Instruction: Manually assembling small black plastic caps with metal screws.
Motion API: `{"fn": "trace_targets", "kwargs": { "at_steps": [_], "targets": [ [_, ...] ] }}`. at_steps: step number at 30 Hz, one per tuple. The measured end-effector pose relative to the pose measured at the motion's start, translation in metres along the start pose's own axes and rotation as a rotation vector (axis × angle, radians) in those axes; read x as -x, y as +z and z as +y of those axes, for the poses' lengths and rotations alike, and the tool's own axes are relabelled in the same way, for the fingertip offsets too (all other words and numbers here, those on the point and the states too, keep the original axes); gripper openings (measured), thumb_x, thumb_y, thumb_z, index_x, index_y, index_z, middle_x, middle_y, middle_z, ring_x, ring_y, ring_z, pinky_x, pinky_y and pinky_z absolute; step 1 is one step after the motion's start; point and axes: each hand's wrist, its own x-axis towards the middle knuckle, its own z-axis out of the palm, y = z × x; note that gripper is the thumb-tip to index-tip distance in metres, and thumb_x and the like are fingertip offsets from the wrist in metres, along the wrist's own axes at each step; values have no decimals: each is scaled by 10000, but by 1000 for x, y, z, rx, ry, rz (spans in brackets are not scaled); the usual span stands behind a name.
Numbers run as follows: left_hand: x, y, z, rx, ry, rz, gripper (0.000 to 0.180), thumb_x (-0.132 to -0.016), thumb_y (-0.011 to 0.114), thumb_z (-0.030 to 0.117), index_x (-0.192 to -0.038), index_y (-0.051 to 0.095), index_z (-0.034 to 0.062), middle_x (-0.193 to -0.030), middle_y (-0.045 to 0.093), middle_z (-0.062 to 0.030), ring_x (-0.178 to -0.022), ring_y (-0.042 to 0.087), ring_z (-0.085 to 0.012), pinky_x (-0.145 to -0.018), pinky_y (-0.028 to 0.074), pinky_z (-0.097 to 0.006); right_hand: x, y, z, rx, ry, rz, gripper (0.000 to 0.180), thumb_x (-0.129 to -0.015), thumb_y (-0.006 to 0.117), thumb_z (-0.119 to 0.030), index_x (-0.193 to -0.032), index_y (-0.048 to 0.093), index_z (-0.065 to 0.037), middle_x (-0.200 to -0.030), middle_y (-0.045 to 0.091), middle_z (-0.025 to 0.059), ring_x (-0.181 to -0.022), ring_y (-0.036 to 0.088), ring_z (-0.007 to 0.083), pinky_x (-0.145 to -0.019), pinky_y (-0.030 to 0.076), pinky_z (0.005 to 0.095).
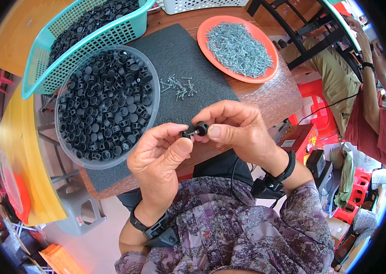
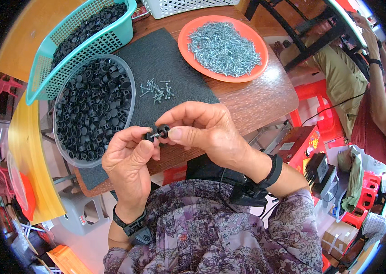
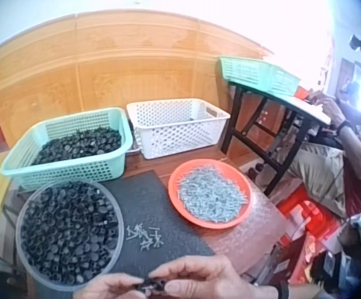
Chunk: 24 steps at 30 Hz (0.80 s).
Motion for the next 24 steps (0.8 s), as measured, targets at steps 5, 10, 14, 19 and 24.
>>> {"fn": "trace_targets", "kwargs": {
  "at_steps": [5, 10, 14, 19, 24],
  "targets": [
    [2, 4, 6, -70, 18, 45, 245, -800, 709, 57, -984, 593, -54, -821, 629, -79, -685, 576, -111, -622, 478, -219, -1, -3, -2, -75, 163, -27, 198, -878, 615, -103, -1052, 634, -10, -877, 676, 55, -793, 635, 85, -612, 474, 177],
    [3, 8, 10, -146, 72, 32, 207, -796, 694, -24, -988, 620, -48, -838, 637, -51, -693, 561, -64, -619, 458, -177, -1, -1, -2, -101, 185, -23, 198, -869, 621, -85, -1047, 630, 1, -868, 672, 51, -782, 633, 88, -636, 491, 187],
    [4, 7, 8, -159, 49, 40, 200, -787, 704, -19, -973, 632, -30, -818, 623, -32, -677, 544, -50, -574, 442, -174, -2, 1, 1, -130, 146, -23, 191, -860, 623, -55, -1041, 632, 6, -875, 665, 46, -775, 625, 84, -677, 512, 207],
    [2, 4, 0, -351, 181, 34, 193, -759, 737, 12, -927, 647, -20, -799, 600, -21, -657, 538, -54, -549, 436, -184, -1, 0, 3, -63, 144, -8, 192, -855, 620, -32, -1042, 632, 11, -893, 661, 42, -796, 616, 79, -706, 516, 219],
    [0, 5, -2, -423, 269, 26, 205, -743, 745, 12, -920, 646, -21, -790, 604, -47, -661, 558, -81, -565, 452, -202, -1, 0, 4, -37, 133, 10, 198, -852, 617, -18, -1046, 629, 18, -904, 662, 44, -818, 614, 80, -732, 516, 224]
  ]
}}
